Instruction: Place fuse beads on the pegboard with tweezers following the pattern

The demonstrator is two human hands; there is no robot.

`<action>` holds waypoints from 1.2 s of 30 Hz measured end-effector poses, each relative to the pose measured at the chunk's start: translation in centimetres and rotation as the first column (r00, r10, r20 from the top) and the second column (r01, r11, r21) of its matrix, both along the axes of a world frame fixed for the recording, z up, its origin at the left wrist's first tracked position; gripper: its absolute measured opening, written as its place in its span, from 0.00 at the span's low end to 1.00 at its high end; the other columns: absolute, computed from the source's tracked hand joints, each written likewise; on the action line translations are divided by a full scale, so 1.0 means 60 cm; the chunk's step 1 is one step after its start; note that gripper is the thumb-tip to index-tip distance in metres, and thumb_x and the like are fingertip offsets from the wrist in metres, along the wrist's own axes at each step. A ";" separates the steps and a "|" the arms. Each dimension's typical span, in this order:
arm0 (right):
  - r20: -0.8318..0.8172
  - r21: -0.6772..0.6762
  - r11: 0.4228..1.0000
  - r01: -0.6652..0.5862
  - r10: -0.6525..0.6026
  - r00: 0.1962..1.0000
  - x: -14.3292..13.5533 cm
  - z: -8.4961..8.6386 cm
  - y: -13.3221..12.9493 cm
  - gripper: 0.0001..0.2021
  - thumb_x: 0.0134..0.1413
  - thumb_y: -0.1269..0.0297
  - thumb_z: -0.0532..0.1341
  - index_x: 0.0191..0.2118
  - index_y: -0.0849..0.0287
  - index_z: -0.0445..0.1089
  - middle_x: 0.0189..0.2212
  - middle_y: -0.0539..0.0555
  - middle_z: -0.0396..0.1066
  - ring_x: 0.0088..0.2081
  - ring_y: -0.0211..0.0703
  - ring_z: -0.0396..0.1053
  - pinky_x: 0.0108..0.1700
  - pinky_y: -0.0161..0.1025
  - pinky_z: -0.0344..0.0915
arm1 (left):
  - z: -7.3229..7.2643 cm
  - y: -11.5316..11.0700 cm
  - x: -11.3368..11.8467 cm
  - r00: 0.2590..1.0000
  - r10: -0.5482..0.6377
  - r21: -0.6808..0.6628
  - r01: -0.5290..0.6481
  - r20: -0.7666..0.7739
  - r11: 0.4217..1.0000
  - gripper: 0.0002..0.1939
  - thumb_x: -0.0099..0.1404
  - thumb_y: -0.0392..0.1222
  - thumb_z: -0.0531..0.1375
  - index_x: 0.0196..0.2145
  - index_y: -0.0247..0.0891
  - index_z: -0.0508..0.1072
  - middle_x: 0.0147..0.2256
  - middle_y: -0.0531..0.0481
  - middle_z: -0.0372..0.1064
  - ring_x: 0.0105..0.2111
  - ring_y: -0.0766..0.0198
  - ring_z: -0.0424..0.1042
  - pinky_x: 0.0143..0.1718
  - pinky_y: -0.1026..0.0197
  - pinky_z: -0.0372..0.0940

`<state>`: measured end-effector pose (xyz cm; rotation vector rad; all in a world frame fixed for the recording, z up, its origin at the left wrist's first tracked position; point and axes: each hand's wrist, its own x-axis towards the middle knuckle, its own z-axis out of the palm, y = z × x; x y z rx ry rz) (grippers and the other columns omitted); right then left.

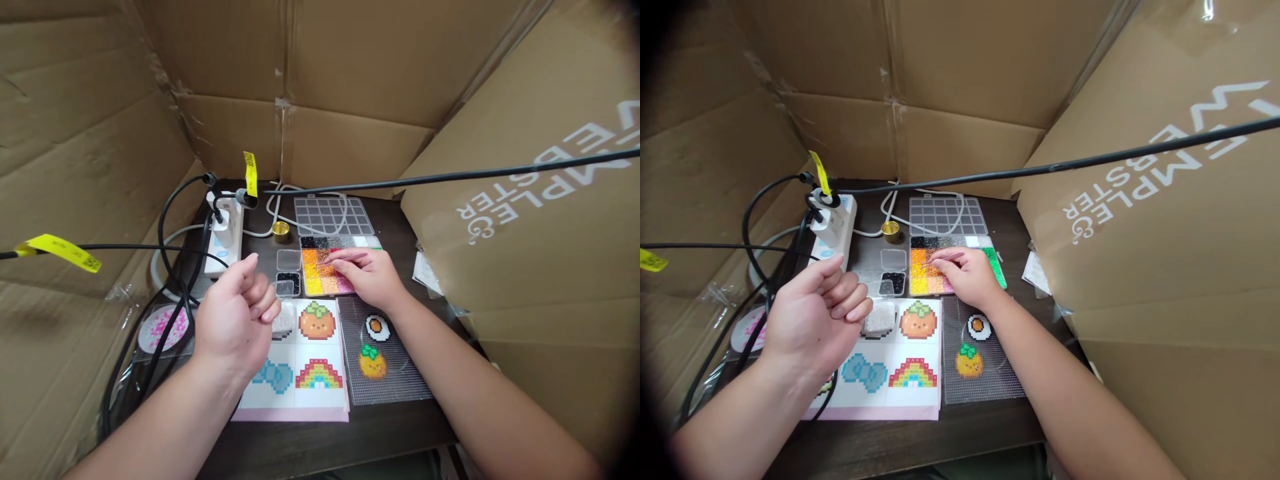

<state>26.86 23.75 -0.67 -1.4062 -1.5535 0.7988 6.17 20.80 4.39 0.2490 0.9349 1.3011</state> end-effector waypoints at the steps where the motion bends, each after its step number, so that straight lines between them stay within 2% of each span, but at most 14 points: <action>1: 0.004 -0.004 1.000 -0.001 0.001 1.000 0.001 -0.001 0.000 0.08 0.52 0.62 0.65 0.32 0.58 0.81 0.35 0.56 0.82 0.37 0.45 0.79 0.42 0.41 0.75 | 0.000 0.000 0.000 1.000 -0.002 -0.001 0.002 0.001 1.000 0.24 0.62 0.36 0.59 0.19 0.40 0.45 0.16 0.60 0.37 0.14 0.72 0.39 0.14 0.66 0.43; 36: 0.001 0.008 1.000 0.017 -0.017 1.000 -0.011 -0.006 0.006 0.08 0.51 0.61 0.65 0.30 0.59 0.80 0.35 0.57 0.82 0.37 0.45 0.79 0.41 0.41 0.76 | 0.000 0.001 0.001 1.000 -0.029 -0.028 0.029 -0.004 0.999 0.25 0.62 0.37 0.58 0.19 0.40 0.44 0.16 0.60 0.36 0.14 0.72 0.38 0.14 0.66 0.42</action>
